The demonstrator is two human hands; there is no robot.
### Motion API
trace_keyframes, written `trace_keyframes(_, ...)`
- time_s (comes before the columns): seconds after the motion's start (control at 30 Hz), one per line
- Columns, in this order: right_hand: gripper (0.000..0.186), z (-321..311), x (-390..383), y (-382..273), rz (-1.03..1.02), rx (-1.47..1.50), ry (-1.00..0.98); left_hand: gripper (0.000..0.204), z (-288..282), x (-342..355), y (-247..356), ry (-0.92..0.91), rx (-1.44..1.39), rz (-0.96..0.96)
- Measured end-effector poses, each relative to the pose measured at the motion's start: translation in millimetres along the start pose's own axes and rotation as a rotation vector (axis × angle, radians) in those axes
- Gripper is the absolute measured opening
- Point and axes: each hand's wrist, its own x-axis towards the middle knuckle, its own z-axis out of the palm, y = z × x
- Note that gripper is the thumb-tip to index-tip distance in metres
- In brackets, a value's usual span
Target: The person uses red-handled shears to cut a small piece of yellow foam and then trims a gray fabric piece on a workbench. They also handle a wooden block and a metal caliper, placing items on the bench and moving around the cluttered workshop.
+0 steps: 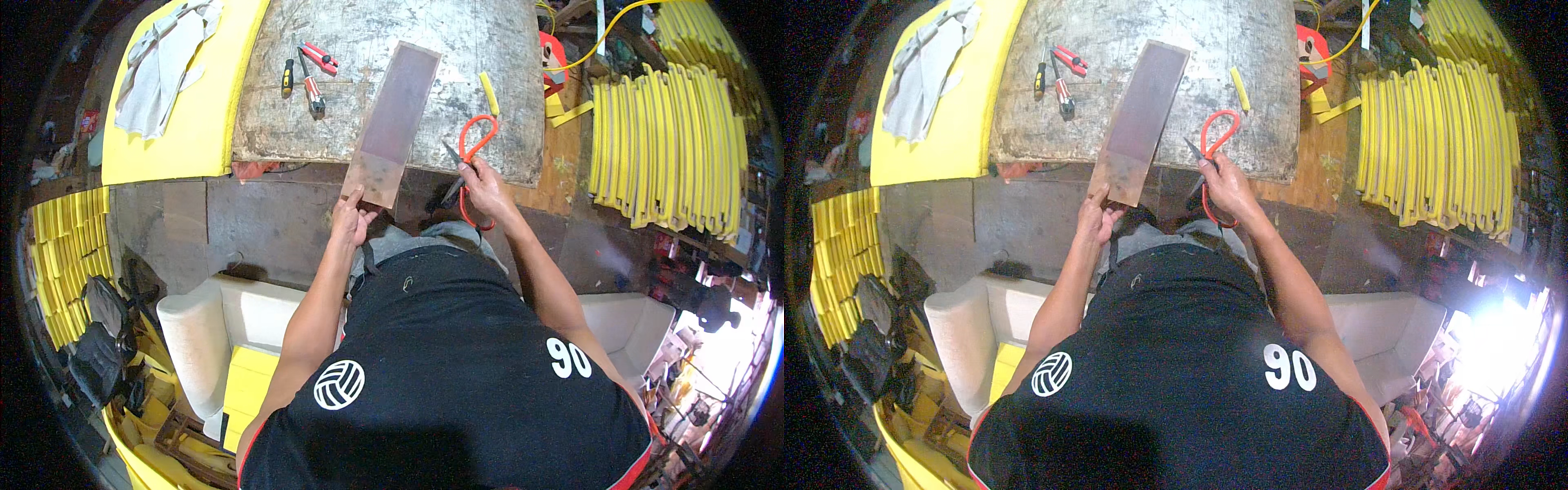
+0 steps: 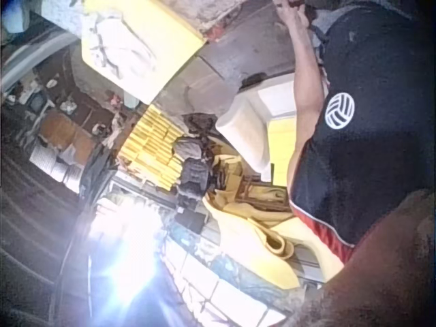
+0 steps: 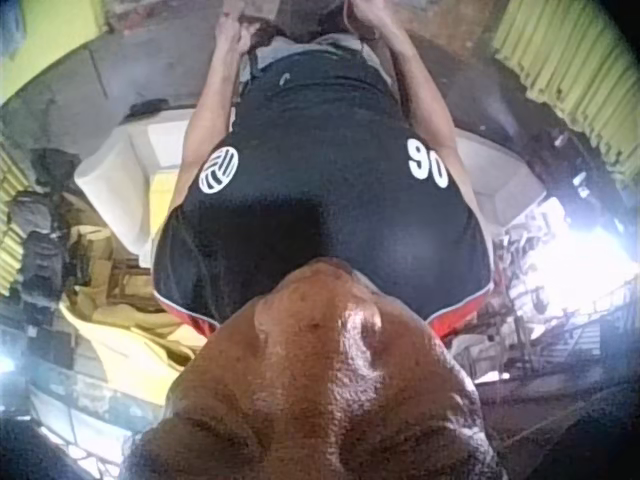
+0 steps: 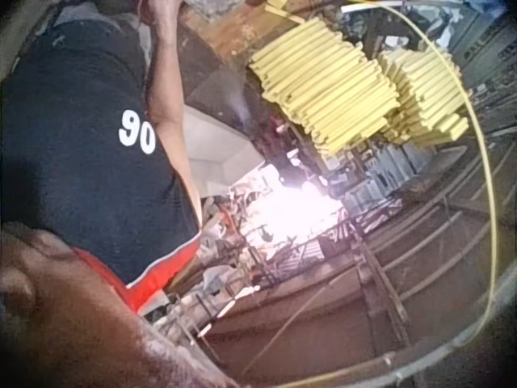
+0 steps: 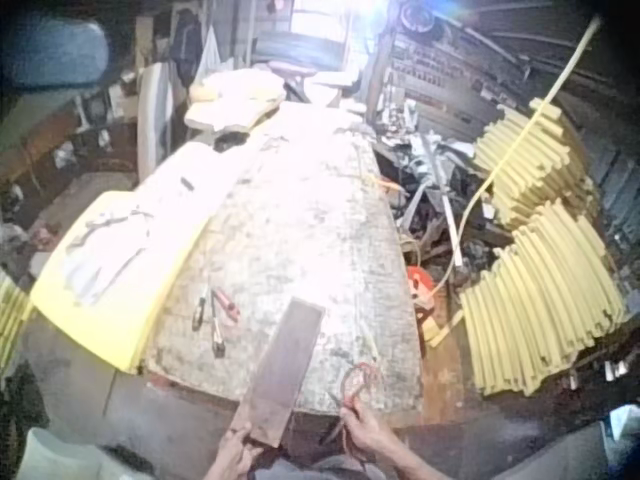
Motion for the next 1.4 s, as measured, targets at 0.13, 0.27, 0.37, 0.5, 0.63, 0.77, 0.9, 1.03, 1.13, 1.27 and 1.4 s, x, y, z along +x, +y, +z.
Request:
trace_keyframes(0.13,0.031,26,5,18,-0.114,-0.079,0.032,0.040,-4,-38,11,-0.154,-0.004,-0.068)
trace_keyframes(0.27,0.029,45,3,9,-0.245,-0.129,0.167,0.039,2,-65,11,-0.146,-0.053,-0.095)
trace_keyframes(0.37,0.027,49,-2,-1,-0.185,-0.095,0.182,0.038,4,-78,11,-0.138,-0.109,-0.157)
trace_keyframes(0.5,0.025,51,-5,-8,-0.153,-0.125,0.177,0.034,3,-80,9,-0.158,-0.126,-0.186)
trace_keyframes(0.63,0.021,54,-12,-7,-0.190,-0.187,0.177,0.032,7,-85,10,-0.171,-0.139,-0.183)
trace_keyframes(0.77,0.022,58,-5,-15,-0.218,-0.257,0.229,0.034,5,-86,7,-0.166,-0.123,-0.181)
trace_keyframes(0.9,0.024,64,30,-16,-0.271,-0.293,0.282,0.036,7,-88,9,-0.177,-0.110,-0.179)
trace_keyframes(1.03,0.025,64,49,-16,-0.265,-0.261,0.299,0.037,7,-87,10,-0.162,-0.103,-0.189)
trace_keyframes(1.13,0.023,52,28,-23,-0.185,-0.210,0.220,0.037,2,-84,5,-0.174,-0.120,-0.181)
trace_keyframes(1.27,0.023,54,-7,-16,-0.164,-0.222,0.191,0.036,4,-85,4,-0.157,-0.120,-0.177)
trace_keyframes(1.4,0.024,65,0,-12,-0.208,-0.247,0.253,0.038,5,-86,6,-0.153,-0.108,-0.187)
